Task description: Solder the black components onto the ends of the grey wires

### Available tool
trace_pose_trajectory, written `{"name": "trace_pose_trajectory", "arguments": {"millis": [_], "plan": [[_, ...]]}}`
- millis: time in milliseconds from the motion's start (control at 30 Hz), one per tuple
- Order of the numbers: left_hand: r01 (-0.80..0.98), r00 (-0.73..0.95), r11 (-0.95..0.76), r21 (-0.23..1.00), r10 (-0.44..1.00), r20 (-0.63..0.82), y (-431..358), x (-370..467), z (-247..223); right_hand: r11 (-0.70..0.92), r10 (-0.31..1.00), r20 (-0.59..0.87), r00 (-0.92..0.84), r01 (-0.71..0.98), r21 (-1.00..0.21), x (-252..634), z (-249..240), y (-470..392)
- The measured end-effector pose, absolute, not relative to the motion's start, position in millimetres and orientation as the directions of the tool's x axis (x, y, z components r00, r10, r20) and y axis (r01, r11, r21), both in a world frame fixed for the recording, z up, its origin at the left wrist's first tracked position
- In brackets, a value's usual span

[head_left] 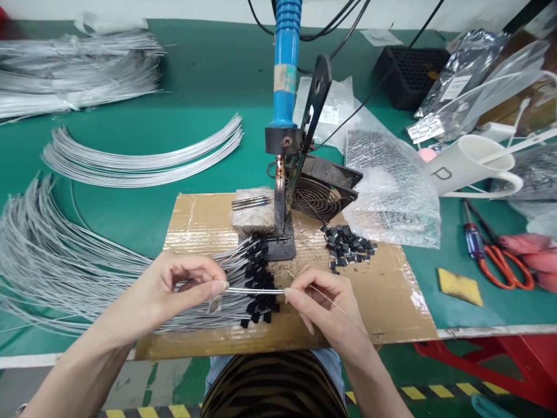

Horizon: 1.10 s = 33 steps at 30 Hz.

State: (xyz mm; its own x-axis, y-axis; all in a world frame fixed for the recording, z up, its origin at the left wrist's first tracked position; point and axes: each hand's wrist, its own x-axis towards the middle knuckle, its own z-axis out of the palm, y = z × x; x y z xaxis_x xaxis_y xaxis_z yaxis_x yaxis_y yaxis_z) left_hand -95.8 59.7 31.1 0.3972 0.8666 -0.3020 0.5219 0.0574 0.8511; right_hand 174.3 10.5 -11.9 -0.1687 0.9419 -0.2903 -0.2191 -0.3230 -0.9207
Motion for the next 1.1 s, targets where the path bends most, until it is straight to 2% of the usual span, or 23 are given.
{"name": "trace_pose_trajectory", "arguments": {"millis": [167,300,467,667,800,967,1100], "plan": [[0.624,0.411,-0.118,0.773,0.890,-0.196,45,-63,40,-0.167,0.980,-0.158,-0.121,-0.069,-0.984,172,-10,8],[0.601,0.440,-0.130,0.789,0.878,-0.190,38,-32,40,-0.077,0.995,-0.077,-0.066,0.003,-0.997,169,-10,6],[0.464,0.374,0.031,0.885,0.899,-0.228,45,-19,31,-0.158,0.987,-0.156,-0.028,-0.086,-0.984,167,-14,6],[0.428,0.329,0.165,0.889,0.888,-0.323,45,-20,26,-0.183,0.983,-0.179,-0.042,-0.146,-0.972,163,-17,7],[0.420,0.269,0.187,0.888,0.909,-0.319,44,-19,24,-0.181,0.983,-0.179,-0.032,-0.184,-0.966,167,-18,8],[0.405,0.209,0.207,0.891,0.927,-0.310,44,-19,22,-0.140,0.988,-0.155,0.023,-0.322,-0.937,170,-25,5],[0.380,0.195,0.221,0.898,0.930,-0.312,42,-21,22,-0.155,0.985,-0.170,0.018,-0.329,-0.931,165,-24,6]]}}
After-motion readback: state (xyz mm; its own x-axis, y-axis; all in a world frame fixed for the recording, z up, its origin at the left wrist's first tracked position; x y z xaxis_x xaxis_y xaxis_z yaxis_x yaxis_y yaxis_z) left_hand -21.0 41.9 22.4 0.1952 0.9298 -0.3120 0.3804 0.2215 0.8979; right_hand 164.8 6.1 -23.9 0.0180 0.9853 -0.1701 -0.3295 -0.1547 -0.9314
